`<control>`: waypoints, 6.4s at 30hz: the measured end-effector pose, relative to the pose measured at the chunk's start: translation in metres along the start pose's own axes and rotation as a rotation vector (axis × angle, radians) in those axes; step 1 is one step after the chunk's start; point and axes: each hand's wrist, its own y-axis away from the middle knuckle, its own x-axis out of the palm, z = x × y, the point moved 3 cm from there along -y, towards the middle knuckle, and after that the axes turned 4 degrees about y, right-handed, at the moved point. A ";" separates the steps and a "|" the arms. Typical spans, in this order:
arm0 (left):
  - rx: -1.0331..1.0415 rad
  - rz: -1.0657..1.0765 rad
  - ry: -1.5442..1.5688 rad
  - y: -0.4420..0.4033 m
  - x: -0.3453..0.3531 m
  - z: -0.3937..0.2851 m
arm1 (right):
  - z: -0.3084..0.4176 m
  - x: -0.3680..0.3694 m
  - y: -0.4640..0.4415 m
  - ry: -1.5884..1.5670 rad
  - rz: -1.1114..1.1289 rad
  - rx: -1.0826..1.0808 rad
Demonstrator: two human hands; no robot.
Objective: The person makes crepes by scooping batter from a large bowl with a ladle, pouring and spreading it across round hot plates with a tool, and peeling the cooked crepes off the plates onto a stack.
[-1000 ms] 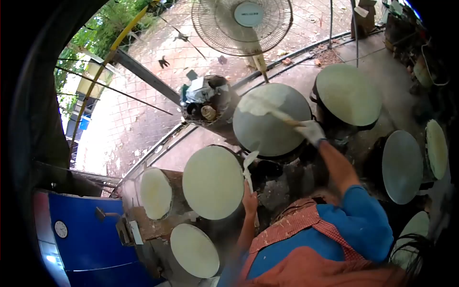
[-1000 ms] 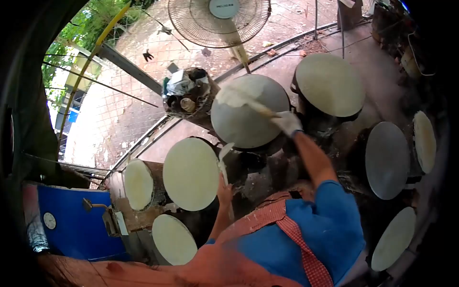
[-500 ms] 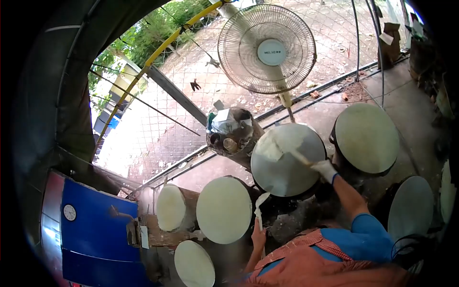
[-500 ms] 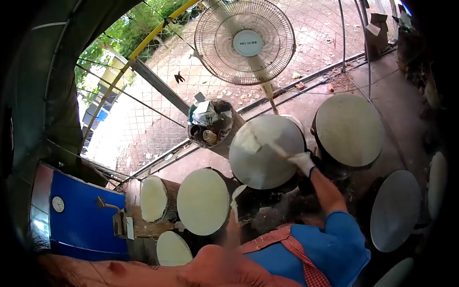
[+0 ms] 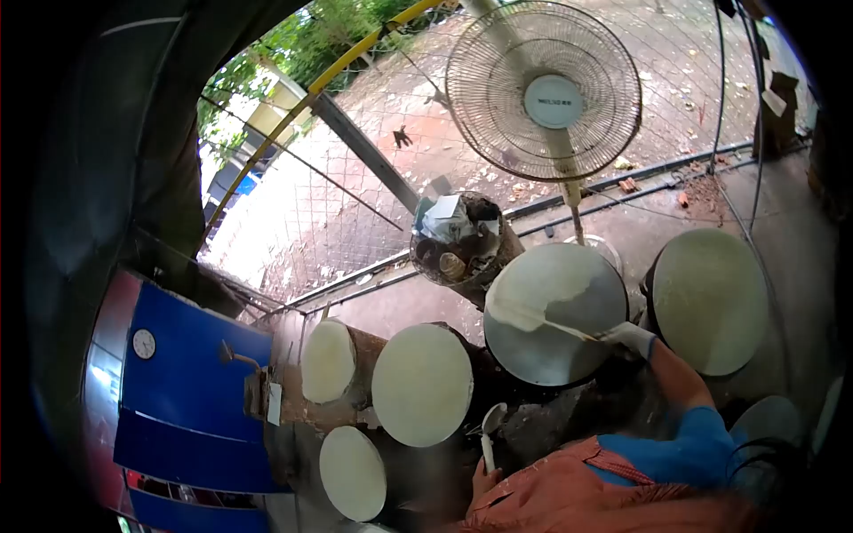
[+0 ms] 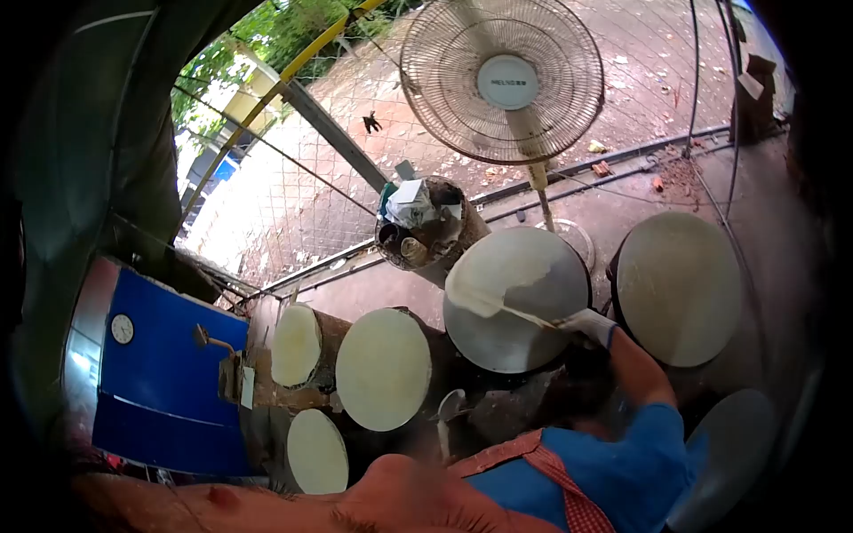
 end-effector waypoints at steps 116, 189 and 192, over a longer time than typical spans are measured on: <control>-0.541 0.628 1.134 0.081 -0.053 0.023 | 0.024 0.108 0.125 0.694 -0.592 -0.411; -0.684 1.225 1.781 0.114 -0.078 -0.007 | -0.002 0.263 0.240 0.503 -0.243 -0.246; -0.548 0.966 2.031 0.144 -0.089 0.056 | -0.017 0.286 0.191 0.396 0.106 -0.103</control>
